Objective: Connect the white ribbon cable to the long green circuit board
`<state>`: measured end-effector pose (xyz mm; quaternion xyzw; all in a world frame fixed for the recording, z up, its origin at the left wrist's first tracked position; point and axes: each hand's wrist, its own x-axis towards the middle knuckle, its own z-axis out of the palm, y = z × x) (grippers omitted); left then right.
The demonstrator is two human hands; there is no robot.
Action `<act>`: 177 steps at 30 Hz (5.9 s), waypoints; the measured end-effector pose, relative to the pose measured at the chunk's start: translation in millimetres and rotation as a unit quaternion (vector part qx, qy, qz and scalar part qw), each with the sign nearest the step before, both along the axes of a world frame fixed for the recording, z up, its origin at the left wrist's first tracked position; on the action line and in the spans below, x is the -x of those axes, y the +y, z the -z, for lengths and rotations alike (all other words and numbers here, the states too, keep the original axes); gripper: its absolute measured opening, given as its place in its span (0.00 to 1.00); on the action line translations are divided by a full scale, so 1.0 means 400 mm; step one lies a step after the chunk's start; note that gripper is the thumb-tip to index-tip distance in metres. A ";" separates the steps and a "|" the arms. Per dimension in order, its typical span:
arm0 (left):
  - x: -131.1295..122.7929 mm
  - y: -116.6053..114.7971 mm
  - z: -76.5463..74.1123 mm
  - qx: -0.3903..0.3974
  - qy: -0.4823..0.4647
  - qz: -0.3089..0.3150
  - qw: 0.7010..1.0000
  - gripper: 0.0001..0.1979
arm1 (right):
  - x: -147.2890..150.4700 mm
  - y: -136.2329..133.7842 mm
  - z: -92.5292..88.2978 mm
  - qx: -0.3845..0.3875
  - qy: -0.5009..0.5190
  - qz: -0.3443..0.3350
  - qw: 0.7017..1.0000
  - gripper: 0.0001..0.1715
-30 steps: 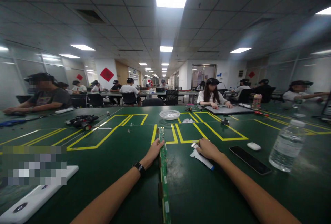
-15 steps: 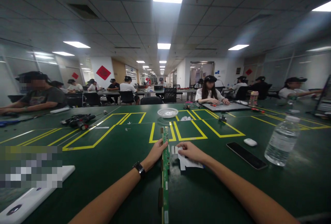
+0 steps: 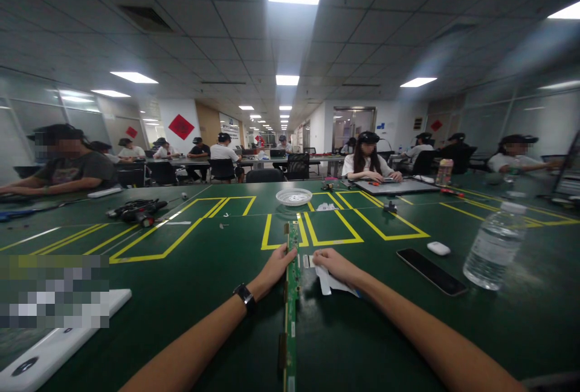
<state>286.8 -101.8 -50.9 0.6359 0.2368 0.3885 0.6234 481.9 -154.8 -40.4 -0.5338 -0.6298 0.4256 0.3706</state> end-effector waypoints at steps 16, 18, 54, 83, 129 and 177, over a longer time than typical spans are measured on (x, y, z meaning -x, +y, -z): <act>-0.006 -0.019 -0.001 0.028 -0.021 0.013 0.999 0.28 | 0.009 -0.013 -0.009 -0.027 -0.008 -0.012 1.000 0.16; -0.005 -0.021 -0.004 0.031 -0.022 0.017 0.999 0.28 | 0.011 -0.015 -0.010 -0.031 -0.011 -0.015 0.999 0.17; -0.003 -0.032 0.001 -0.011 0.044 -0.013 0.999 0.27 | 0.049 -0.022 -0.001 -0.067 0.009 -0.017 0.998 0.17; -0.018 -0.036 0.018 0.006 0.034 -0.026 0.999 0.28 | 0.040 -0.003 0.015 -0.067 -0.011 0.003 0.998 0.18; 0.049 0.081 0.027 -0.200 0.174 -0.185 0.946 0.16 | -0.396 0.097 0.083 -0.124 -0.561 0.294 0.764 0.29; 0.043 0.073 0.036 -0.309 0.222 -0.153 0.912 0.12 | -0.096 0.051 0.007 -0.241 -0.498 -0.005 0.833 0.25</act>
